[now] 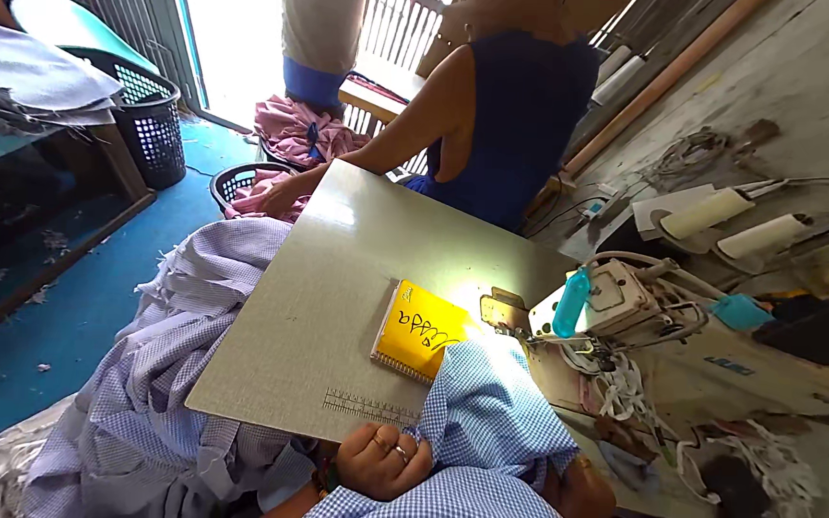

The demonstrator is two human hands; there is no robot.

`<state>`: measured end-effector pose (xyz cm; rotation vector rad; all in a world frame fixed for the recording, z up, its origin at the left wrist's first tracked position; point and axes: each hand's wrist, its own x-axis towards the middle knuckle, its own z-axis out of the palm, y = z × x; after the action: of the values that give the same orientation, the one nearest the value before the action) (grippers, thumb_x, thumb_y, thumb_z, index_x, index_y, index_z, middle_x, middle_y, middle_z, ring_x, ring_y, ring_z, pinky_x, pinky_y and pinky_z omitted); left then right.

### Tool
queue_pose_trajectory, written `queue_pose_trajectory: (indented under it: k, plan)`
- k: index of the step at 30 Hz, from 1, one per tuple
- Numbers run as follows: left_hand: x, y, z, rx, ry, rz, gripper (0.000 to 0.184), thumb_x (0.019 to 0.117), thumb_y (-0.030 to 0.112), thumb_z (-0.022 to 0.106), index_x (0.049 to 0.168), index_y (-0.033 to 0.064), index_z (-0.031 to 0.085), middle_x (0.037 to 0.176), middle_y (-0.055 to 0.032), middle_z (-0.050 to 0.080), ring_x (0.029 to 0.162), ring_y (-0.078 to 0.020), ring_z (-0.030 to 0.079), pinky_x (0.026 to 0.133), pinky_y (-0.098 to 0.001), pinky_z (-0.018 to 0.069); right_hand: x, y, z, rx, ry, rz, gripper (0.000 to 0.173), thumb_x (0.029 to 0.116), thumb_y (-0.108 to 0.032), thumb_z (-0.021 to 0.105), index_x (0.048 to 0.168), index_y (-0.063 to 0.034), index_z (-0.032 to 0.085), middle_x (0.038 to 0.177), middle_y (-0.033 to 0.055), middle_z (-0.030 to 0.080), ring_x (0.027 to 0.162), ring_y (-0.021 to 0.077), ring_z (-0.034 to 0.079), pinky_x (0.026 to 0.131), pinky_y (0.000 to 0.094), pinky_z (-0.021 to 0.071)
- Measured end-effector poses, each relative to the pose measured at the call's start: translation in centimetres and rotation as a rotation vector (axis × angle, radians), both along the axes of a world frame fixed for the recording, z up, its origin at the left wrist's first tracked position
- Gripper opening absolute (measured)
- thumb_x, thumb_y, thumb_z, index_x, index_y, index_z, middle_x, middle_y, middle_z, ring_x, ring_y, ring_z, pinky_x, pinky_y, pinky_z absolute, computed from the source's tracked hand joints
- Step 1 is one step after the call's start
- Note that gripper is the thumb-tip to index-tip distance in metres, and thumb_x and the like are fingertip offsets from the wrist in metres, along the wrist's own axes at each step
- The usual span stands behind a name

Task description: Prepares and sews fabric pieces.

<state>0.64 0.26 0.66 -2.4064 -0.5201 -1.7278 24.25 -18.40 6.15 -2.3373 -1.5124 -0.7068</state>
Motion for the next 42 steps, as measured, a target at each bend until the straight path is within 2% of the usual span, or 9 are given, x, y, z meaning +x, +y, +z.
queue_pose_trajectory:
  k: [18, 29, 32, 34, 36, 37, 39, 40, 42]
  plan:
    - [-0.2, 0.9, 0.4, 0.143, 0.118, 0.072, 0.03, 0.1052, 0.011, 0.042, 0.081, 0.0176, 0.058, 0.067, 0.005, 0.053, 0.065, -0.0102, 0.051, 0.064, -0.0243, 0.0406, 0.5, -0.1, -0.7, 0.046, -0.011, 0.009, 0.041, 0.095, -0.03, 0.049, 0.09, 0.0046, 0.07, 0.08, 0.0226, 0.071, 0.069, 0.037, 0.071, 0.058, 0.051, 0.0546]
    - [0.4, 0.0, 0.6, 0.071, 0.089, 0.109, 0.027, 0.1044, 0.023, 0.048, 0.086, 0.0161, 0.066, 0.067, 0.0009, 0.057, 0.066, -0.0166, 0.056, 0.066, -0.0296, 0.0456, 1.3, -0.1, -1.3, 0.143, 0.032, 0.025, 0.04, 0.0932, -0.034, 0.051, 0.082, 0.0003, 0.068, 0.073, 0.0159, 0.067, 0.062, 0.0317, 0.068, 0.051, 0.048, 0.0516]
    - [0.4, -0.6, 1.4, -0.053, 0.121, 0.161, 0.03, 0.1007, 0.028, 0.048, 0.082, 0.0159, 0.068, 0.068, -0.0018, 0.064, 0.069, -0.0204, 0.064, 0.067, -0.0339, 0.0505, 1.6, 0.0, 0.7, 0.061, 0.36, 0.061, 0.037, 0.0922, -0.027, 0.06, 0.104, 0.0062, 0.072, 0.093, 0.0226, 0.074, 0.083, 0.0398, 0.074, 0.068, 0.0606, 0.0573]
    - [0.6, -1.6, 2.5, -0.239, 0.168, 0.156, 0.033, 0.0973, 0.027, 0.046, 0.08, 0.0114, 0.07, 0.071, -0.0067, 0.071, 0.071, -0.0255, 0.07, 0.065, -0.0406, 0.0553, 2.7, -0.4, 1.8, 0.073, 0.565, 0.074, 0.033, 0.095, -0.021, 0.062, 0.113, 0.0053, 0.07, 0.099, 0.0219, 0.074, 0.092, 0.0375, 0.073, 0.081, 0.0599, 0.057]
    - [0.6, -2.2, 4.6, -0.557, 0.24, 0.127, 0.03, 0.0899, 0.019, 0.049, 0.087, 0.003, 0.074, 0.078, -0.0148, 0.073, 0.075, -0.0348, 0.072, 0.066, -0.0522, 0.0557, 3.9, -0.8, 2.2, 0.119, 0.588, 0.113, 0.029, 0.095, -0.017, 0.062, 0.112, 0.0057, 0.07, 0.099, 0.0223, 0.073, 0.093, 0.0364, 0.073, 0.083, 0.0572, 0.0569]
    - [0.3, -2.2, 6.3, -0.763, 0.299, 0.099, 0.03, 0.0912, 0.017, 0.052, 0.1, -0.0019, 0.074, 0.086, -0.0209, 0.073, 0.084, -0.0413, 0.072, 0.073, -0.0596, 0.0546, 4.3, -1.1, 2.4, 0.141, 0.573, 0.151, 0.029, 0.0947, -0.014, 0.062, 0.113, 0.0073, 0.07, 0.102, 0.0236, 0.073, 0.096, 0.0365, 0.072, 0.086, 0.0551, 0.0572]
    - [0.2, -1.9, 9.4, -1.058, 0.394, 0.116, 0.04, 0.0978, 0.022, 0.054, 0.129, -0.0007, 0.065, 0.116, -0.026, 0.069, 0.113, -0.0455, 0.065, 0.096, -0.0637, 0.0484, 4.9, -1.7, 2.9, 0.166, 0.519, 0.247, 0.029, 0.0925, -0.01, 0.062, 0.113, 0.0086, 0.071, 0.105, 0.0248, 0.072, 0.099, 0.0369, 0.072, 0.089, 0.0522, 0.057]
    - [0.5, -1.8, 10.6, -1.097, 0.43, 0.14, 0.048, 0.0984, 0.027, 0.057, 0.14, 0.0016, 0.059, 0.132, -0.0271, 0.062, 0.126, -0.0474, 0.056, 0.105, -0.0646, 0.0423, 5.1, -1.9, 3.5, 0.175, 0.491, 0.308, 0.029, 0.0908, -0.009, 0.061, 0.112, 0.0079, 0.072, 0.104, 0.0244, 0.072, 0.098, 0.0367, 0.071, 0.088, 0.0517, 0.0572]
    - [1.8, -2.2, 12.1, -0.994, 0.449, 0.103, 0.058, 0.0945, 0.035, 0.067, 0.144, 0.0073, 0.056, 0.15, -0.0246, 0.049, 0.141, -0.0473, 0.043, 0.112, -0.0659, 0.0355, 5.4, -2.1, 4.7, 0.21, 0.413, 0.446, 0.028, 0.0883, -0.011, 0.059, 0.108, 0.0036, 0.074, 0.099, 0.0212, 0.073, 0.09, 0.0309, 0.072, 0.08, 0.0446, 0.0586]
